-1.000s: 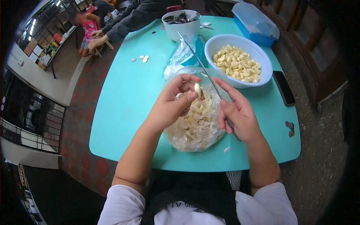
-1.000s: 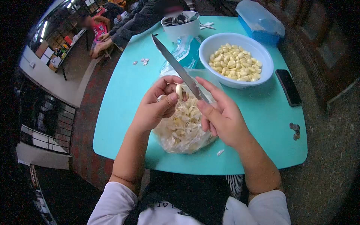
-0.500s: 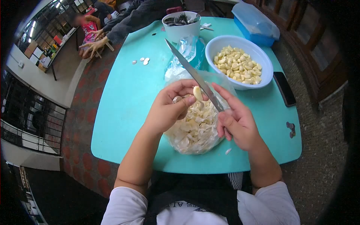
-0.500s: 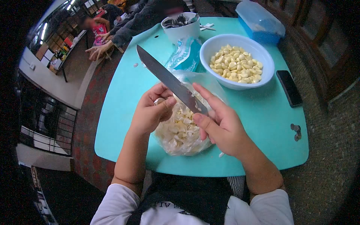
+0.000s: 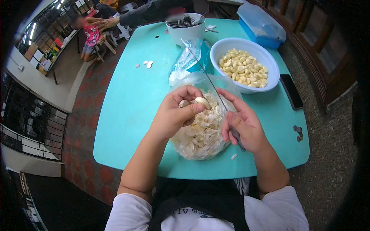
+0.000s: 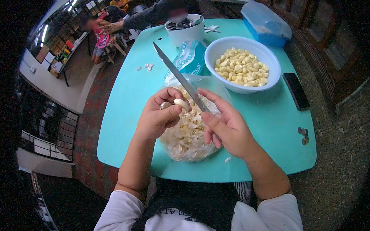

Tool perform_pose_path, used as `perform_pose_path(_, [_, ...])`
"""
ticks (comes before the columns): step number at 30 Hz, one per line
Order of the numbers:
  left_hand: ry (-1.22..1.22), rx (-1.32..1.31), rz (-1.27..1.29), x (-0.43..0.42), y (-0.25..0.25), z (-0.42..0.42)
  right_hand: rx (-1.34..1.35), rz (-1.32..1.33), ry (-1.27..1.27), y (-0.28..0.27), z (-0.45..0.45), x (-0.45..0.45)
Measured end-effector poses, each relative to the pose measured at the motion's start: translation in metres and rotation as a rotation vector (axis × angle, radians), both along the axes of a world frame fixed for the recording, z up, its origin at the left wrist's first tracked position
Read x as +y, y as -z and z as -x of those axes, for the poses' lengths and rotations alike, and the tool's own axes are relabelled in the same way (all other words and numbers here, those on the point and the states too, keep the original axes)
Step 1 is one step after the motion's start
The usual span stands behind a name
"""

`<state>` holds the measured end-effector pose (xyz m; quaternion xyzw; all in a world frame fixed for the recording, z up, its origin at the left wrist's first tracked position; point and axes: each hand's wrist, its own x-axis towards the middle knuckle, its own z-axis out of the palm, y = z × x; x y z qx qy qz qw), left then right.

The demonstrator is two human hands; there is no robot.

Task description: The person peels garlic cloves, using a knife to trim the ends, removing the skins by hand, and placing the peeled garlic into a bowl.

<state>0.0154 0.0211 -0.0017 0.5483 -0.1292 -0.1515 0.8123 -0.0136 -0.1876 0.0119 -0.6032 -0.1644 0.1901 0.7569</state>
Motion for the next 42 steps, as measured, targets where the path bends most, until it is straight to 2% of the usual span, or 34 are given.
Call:
perform_pose_path(3, [-0.028,-0.013,-0.019,-0.001,0.003,0.0,0.037,-0.025,0.004,0.001,0.002,0.0])
perform_pose_path(6, [-0.056,-0.011,-0.12,-0.003,0.004,0.0,-0.241,0.201,0.263,0.013,-0.001,0.005])
perform_pose_path(7, [-0.084,-0.025,-0.202,-0.006,0.004,0.003,-0.221,0.214,0.306,0.014,-0.003,0.004])
perform_pose_path(8, [-0.116,-0.056,-0.284,-0.008,0.003,0.002,-0.218,0.223,0.351,0.013,-0.006,0.002])
perform_pose_path(9, [-0.143,-0.27,-0.343,-0.011,0.01,-0.001,-0.224,0.228,0.396,0.012,-0.01,0.001])
perform_pose_path(11, [-0.075,-0.355,-0.352,-0.015,0.016,0.001,-0.269,0.166,0.395,0.013,-0.011,0.001])
perform_pose_path(17, [0.0,-0.19,-0.324,-0.019,0.005,0.009,-0.203,0.124,0.331,0.008,-0.008,0.001])
perform_pose_path(20, [-0.021,-0.286,-0.331,-0.021,0.014,0.006,-0.2,0.083,0.312,0.011,-0.01,0.001])
perform_pose_path(26, [-0.021,-0.276,-0.376,-0.021,0.01,0.011,-0.13,0.1,0.306,0.01,-0.009,0.001])
perform_pose_path(32, [0.01,-0.305,-0.35,-0.021,0.007,0.013,-0.084,-0.008,0.252,0.014,-0.011,-0.002])
perform_pose_path(35, [0.002,-0.304,-0.251,-0.024,0.011,0.013,-0.163,0.052,0.312,0.011,-0.011,-0.003])
perform_pose_path(38, [0.025,-0.159,-0.225,-0.021,0.007,0.014,-0.115,0.132,0.472,0.0,-0.018,-0.021])
perform_pose_path(42, [0.137,0.113,0.022,-0.009,0.005,0.01,-0.329,0.194,0.674,-0.019,-0.04,-0.047])
